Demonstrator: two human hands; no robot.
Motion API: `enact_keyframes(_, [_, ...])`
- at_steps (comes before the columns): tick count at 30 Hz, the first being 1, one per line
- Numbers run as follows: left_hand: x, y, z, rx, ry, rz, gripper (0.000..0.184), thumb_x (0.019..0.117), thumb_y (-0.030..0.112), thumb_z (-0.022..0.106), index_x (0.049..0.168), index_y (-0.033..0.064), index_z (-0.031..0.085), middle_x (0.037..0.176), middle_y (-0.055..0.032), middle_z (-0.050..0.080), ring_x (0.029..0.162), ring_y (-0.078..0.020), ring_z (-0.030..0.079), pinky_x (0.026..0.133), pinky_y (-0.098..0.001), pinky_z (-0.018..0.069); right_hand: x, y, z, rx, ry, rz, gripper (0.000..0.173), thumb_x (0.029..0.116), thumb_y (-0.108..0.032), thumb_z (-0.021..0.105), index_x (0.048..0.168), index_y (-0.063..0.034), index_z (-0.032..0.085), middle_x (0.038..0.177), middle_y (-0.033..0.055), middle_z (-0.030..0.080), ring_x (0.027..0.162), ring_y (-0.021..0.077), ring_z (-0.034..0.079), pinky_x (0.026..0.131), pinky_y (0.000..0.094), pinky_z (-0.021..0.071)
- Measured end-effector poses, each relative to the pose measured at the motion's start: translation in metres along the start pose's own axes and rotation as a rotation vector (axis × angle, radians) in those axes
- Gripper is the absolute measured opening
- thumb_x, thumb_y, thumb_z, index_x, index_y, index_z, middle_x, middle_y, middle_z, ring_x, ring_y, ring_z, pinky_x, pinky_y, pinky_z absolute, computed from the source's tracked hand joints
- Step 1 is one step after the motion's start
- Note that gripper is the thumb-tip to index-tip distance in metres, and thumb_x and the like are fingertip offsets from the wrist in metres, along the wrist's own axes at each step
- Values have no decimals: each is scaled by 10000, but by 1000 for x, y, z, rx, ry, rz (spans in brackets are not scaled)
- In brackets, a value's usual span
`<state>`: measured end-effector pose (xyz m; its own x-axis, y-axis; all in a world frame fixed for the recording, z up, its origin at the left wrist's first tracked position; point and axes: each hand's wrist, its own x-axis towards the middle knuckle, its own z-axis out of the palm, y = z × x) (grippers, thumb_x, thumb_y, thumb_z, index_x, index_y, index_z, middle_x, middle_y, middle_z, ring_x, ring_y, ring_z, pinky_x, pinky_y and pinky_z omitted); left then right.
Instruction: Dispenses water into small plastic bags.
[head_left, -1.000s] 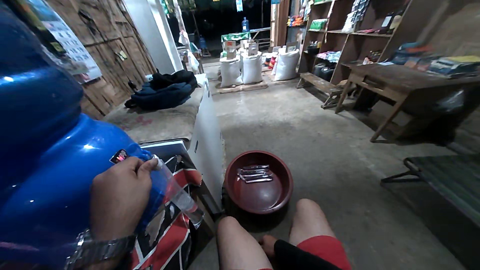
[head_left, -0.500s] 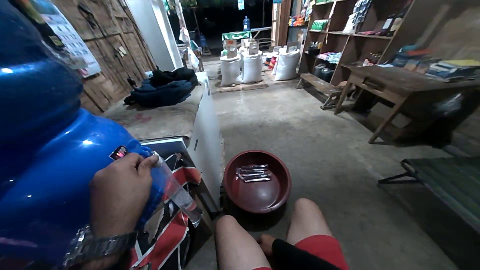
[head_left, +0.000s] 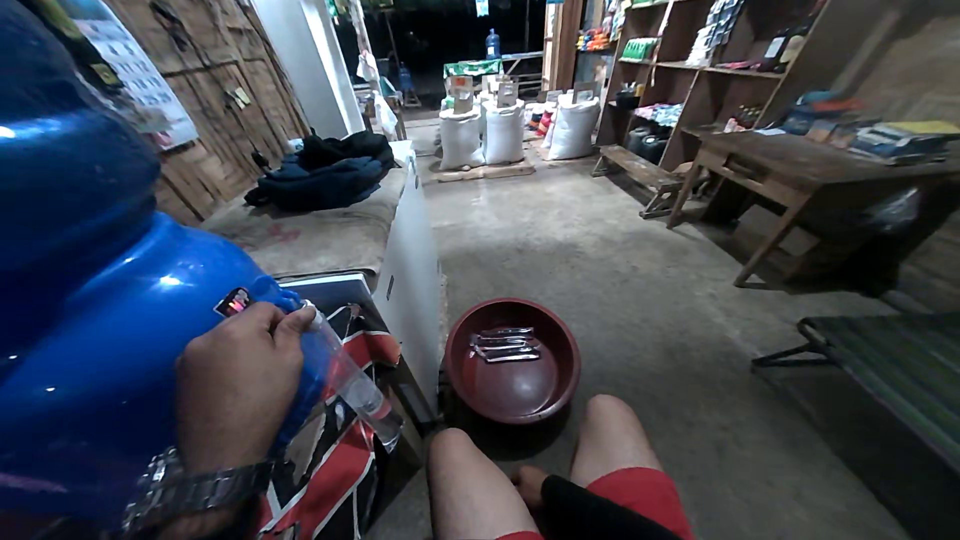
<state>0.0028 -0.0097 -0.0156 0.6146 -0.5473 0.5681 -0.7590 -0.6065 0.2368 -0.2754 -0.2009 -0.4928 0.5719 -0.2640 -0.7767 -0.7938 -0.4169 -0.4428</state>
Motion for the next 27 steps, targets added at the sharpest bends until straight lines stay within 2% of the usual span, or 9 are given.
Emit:
enact_keyframes(12, [-1, 1, 0, 5, 5, -2, 446, 1041, 422, 576, 789, 57, 622, 704, -145, 602, 674, -347, 612, 601, -600, 450, -24, -15, -6, -29, -21, 20, 489, 1016, -444, 560, 1357, -106, 653, 1339, 198, 657, 1293, 376, 596, 1091, 624, 441])
enact_keyframes(15, [-2, 3, -2, -2, 11, 6, 436, 1042, 409, 579, 799, 50, 629, 708, -156, 607, 681, -362, 617, 607, -606, 452, -21, -15, -13, 159, 138, -8, 439, 1039, -401, 535, 1312, -89, 679, 1283, 184, 689, 1233, 339, 644, 1077, 576, 478])
enact_keyframes(17, [-2, 3, -4, -2, 11, 17, 431, 1046, 396, 582, 811, 37, 628, 712, -174, 603, 684, -380, 617, 612, -616, 457, -22, -20, -30, 476, 350, -74, 404, 1038, -394, 570, 1229, -65, 708, 1151, 163, 729, 1073, 299, 706, 997, 523, 544])
enact_keyframes(19, [-2, 3, -5, -4, 5, 13, 421, 1042, 386, 598, 822, 28, 628, 716, -183, 600, 678, -390, 611, 608, -623, 456, -48, -46, -59, 693, 492, -230, 412, 1028, -433, 595, 1082, -48, 732, 948, 120, 733, 849, 236, 700, 828, 466, 578])
enact_keyframes(22, [-2, 0, -3, -4, -31, -5, 450, 1046, 422, 581, 868, 12, 630, 756, -217, 612, 707, -433, 616, 625, -668, 454, -145, -121, -103, 864, 494, -613, 451, 1063, -430, 534, 965, -31, 721, 891, 72, 738, 796, 162, 687, 765, 388, 582])
enact_keyframes(23, [-2, -3, -1, -12, -40, -7, 473, 1048, 450, 565, 880, 13, 630, 770, -221, 614, 714, -438, 616, 632, -681, 454, -184, -148, -113, 899, 443, -812, 399, 1079, -358, 520, 998, -20, 716, 932, 70, 737, 822, 154, 680, 771, 366, 579])
enact_keyframes(25, [-1, -12, 5, -30, -46, -9, 530, 1043, 528, 518, 907, 30, 634, 786, -211, 623, 712, -426, 623, 631, -693, 467, -262, -196, -125, 885, 222, -1250, 288, 1060, -206, 554, 1232, 19, 603, 1171, 139, 679, 995, 215, 676, 893, 409, 581])
enact_keyframes(26, [0, -16, 8, -36, -46, -8, 552, 1039, 554, 501, 910, 34, 636, 784, -205, 627, 702, -420, 627, 622, -693, 473, -299, -219, -128, 847, 90, -1426, 405, 1044, -218, 568, 1358, 32, 513, 1270, 179, 636, 1079, 255, 663, 947, 442, 566])
enact_keyframes(27, [1, -20, 9, -42, -46, -4, 569, 1038, 568, 488, 906, 33, 629, 776, -203, 621, 692, -416, 619, 614, -691, 464, -333, -240, -127, 805, -21, -1557, 531, 1047, -333, 538, 1421, 38, 473, 1330, 196, 620, 1145, 275, 653, 984, 455, 557])
